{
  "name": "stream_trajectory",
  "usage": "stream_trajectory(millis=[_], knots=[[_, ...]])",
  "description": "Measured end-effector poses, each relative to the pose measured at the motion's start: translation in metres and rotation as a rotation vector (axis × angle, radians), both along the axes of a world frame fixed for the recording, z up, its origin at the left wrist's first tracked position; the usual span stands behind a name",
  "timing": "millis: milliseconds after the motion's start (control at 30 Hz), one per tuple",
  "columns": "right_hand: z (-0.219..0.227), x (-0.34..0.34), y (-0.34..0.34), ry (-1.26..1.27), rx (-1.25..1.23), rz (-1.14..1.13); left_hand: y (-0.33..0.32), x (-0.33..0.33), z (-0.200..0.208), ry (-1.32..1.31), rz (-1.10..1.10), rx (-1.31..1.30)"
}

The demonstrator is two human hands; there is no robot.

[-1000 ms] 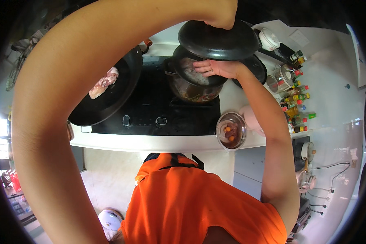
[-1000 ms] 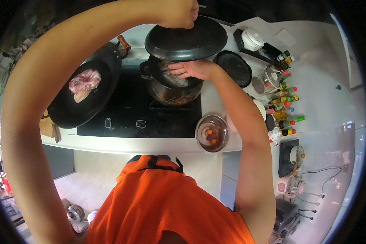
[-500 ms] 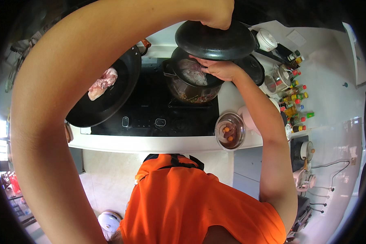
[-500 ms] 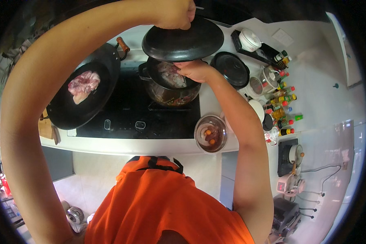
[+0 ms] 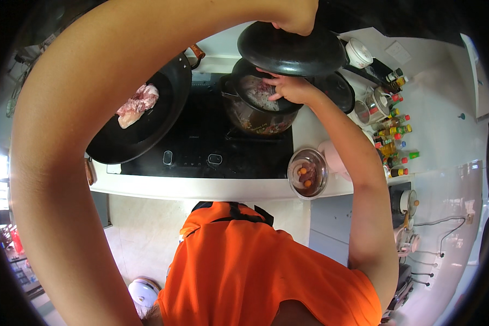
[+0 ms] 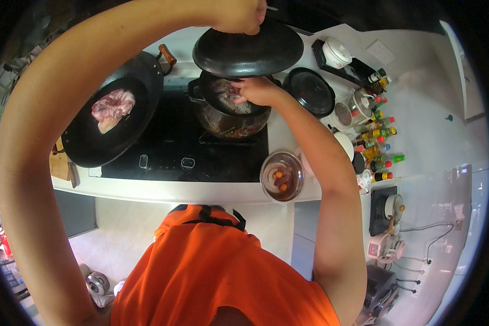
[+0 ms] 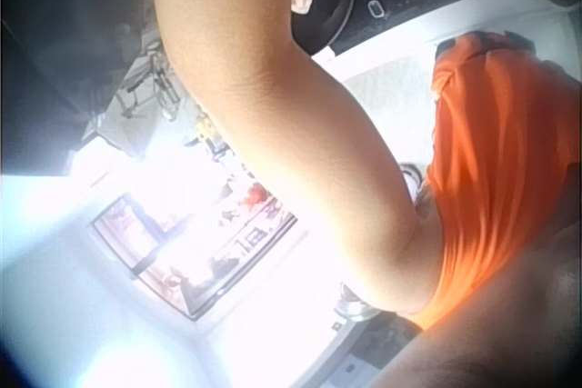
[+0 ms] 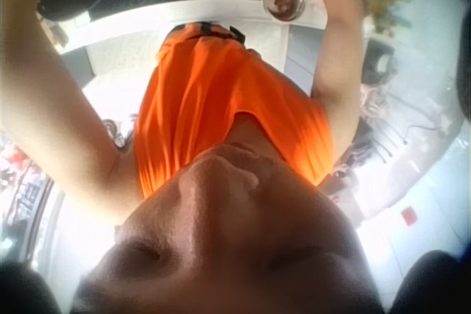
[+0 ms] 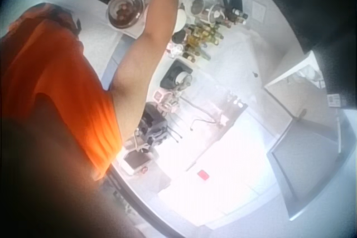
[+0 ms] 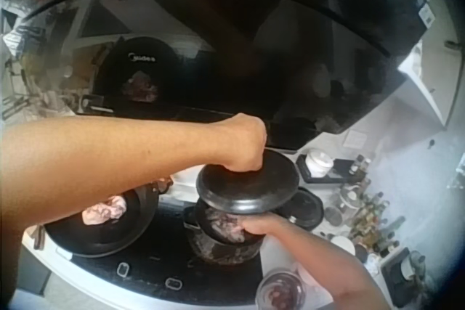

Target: The person opens a plastic bag and pours its contents into a pot on the stove. They then open a cabinet, search through items, and retrieve a plastic bag containing a green clip, which they open and close.

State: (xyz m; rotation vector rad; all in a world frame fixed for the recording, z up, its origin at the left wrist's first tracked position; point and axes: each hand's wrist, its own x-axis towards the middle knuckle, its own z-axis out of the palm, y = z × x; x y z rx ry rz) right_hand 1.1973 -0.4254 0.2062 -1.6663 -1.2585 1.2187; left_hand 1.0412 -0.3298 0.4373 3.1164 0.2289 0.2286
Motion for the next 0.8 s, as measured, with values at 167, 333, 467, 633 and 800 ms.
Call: stream_trajectory(millis=[167, 333, 467, 633, 800], knots=[[0.010, -0.010, -0.008, -0.699, 0.177, 0.326, 0.001, 0.005, -0.007, -0.038, -0.041, 0.057], [0.021, -0.013, -0.018, 0.233, 0.089, -0.065, 0.003, 0.010, -0.009, -0.030, -0.009, 0.051], [0.030, 0.003, -0.024, 0.475, 0.056, -0.099, 0.003, 0.011, -0.009, -0.011, -0.015, 0.096], [0.030, -0.003, -0.020, -0.340, 0.110, 0.061, -0.001, 0.006, -0.005, -0.026, 0.022, 0.064], [0.027, -0.030, -0.005, -0.843, -0.092, 0.191, -0.003, 0.003, 0.003, 0.019, 0.033, 0.045]])
